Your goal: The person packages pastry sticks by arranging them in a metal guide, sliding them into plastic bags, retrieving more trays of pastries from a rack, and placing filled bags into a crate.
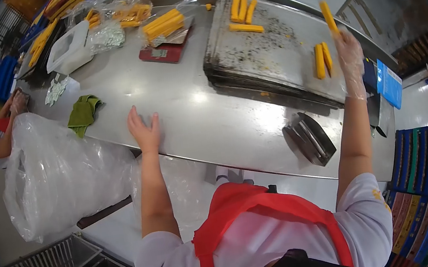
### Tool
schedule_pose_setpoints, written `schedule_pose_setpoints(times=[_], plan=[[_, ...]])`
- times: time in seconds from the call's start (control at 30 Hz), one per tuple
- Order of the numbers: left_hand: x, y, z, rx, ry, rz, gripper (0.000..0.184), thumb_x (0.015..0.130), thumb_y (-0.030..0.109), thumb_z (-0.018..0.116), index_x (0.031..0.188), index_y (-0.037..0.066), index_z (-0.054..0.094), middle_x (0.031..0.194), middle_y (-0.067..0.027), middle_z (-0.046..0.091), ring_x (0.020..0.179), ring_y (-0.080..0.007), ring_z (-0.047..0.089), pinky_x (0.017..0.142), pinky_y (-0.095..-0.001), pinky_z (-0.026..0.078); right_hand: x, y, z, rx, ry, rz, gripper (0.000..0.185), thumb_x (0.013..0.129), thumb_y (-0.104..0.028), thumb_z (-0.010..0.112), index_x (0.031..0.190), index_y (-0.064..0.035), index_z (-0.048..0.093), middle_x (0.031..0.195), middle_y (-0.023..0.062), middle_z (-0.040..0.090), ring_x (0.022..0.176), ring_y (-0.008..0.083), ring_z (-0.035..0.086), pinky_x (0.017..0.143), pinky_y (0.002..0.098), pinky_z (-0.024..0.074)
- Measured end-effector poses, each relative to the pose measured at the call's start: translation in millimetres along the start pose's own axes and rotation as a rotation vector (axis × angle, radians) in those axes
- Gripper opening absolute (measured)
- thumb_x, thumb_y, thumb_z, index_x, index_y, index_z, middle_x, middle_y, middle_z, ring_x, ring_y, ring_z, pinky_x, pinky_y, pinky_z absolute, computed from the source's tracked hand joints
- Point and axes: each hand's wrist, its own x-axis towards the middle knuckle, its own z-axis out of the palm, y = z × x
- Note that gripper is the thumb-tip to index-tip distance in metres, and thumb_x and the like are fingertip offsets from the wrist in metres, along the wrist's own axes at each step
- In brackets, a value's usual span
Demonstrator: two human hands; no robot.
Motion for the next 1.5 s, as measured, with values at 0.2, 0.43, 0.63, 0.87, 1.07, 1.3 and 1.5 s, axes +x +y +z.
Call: schedule_pose_setpoints(times=[0.2, 0.43, 0.63, 0.87, 1.07, 1.3, 1.5], plan=[[-2, -7, 4, -0.051, -0.016, -0.005, 0.070, 0.072, 0.030, 0.068, 0.128, 0.001, 0.037, 0.125, -0.0221, 0.039, 0.116, -0.0379, 0.036, 0.098, -0.0459, 0.027, -4, -209, 124, 0.443, -0.309, -0.332, 0.034, 0.084, -0.035, 0.055, 0.096, -0.0035, 0.059, 0.083, 0.0113, 0.062, 0.078, 0.0247, 0.058, 0.072, 0.0396, 0.0457], [-1, -2, -2, -0.044, -0.057, -0.010, 0.070, 0.072, 0.031, 0.067, 0.127, -0.001, 0.037, 0.126, -0.0232, 0.038, 0.117, -0.0386, 0.033, 0.099, -0.0472, 0.025, -10, -296, 231, 0.103, -0.475, -0.394, 0.041, 0.082, -0.040, 0.052, 0.106, -0.0068, 0.056, 0.106, 0.0156, 0.059, 0.098, 0.0337, 0.056, 0.085, 0.0408, 0.0427], [0, 5, -6, -0.022, -0.080, -0.033, 0.071, 0.072, 0.030, 0.066, 0.128, -0.001, 0.035, 0.126, -0.0231, 0.037, 0.118, -0.0389, 0.032, 0.100, -0.0472, 0.024, 15, -276, 179, 0.303, -0.304, -0.382, 0.071, 0.074, -0.057, 0.059, 0.110, 0.0039, 0.056, 0.109, 0.0215, 0.058, 0.104, 0.0302, 0.055, 0.091, 0.0360, 0.0407], [9, -3, -7, -0.129, -0.112, -0.078, 0.074, 0.070, 0.026, 0.068, 0.130, 0.002, 0.033, 0.127, -0.0210, 0.038, 0.119, -0.0380, 0.032, 0.100, -0.0474, 0.024, 56, -220, 108, 0.362, -0.120, -0.501, 0.065, 0.078, -0.051, 0.060, 0.114, 0.0026, 0.054, 0.108, 0.0174, 0.059, 0.102, 0.0250, 0.056, 0.088, 0.0349, 0.0420], [118, -3, 8, -0.170, 0.030, 0.129, 0.084, 0.066, 0.028, 0.073, 0.133, 0.003, 0.029, 0.129, -0.0193, 0.036, 0.121, -0.0348, 0.032, 0.101, -0.0441, 0.025, 39, -206, 109, 0.254, -0.213, -0.436, 0.062, 0.076, -0.050, 0.063, 0.112, 0.0002, 0.057, 0.106, 0.0165, 0.060, 0.099, 0.0249, 0.057, 0.087, 0.0335, 0.0432], [233, 4, 67, -0.070, -0.149, 0.338, 0.098, 0.061, 0.041, 0.074, 0.137, 0.007, 0.022, 0.137, -0.0197, 0.028, 0.127, -0.0350, 0.025, 0.103, -0.0439, 0.023, 12, -235, 156, 0.336, -0.310, -0.482, 0.068, 0.074, -0.051, 0.063, 0.114, 0.0026, 0.054, 0.108, 0.0208, 0.058, 0.102, 0.0287, 0.056, 0.087, 0.0382, 0.0437], [267, 25, 96, 0.048, -0.329, 0.441, 0.102, 0.059, 0.040, 0.076, 0.138, 0.006, 0.021, 0.134, -0.0206, 0.034, 0.124, -0.0320, 0.033, 0.102, -0.0388, 0.028, -1, -270, 177, 0.271, -0.490, -0.396, 0.058, 0.078, -0.041, 0.061, 0.117, 0.0008, 0.052, 0.115, 0.0223, 0.053, 0.110, 0.0278, 0.051, 0.092, 0.0374, 0.0403]])
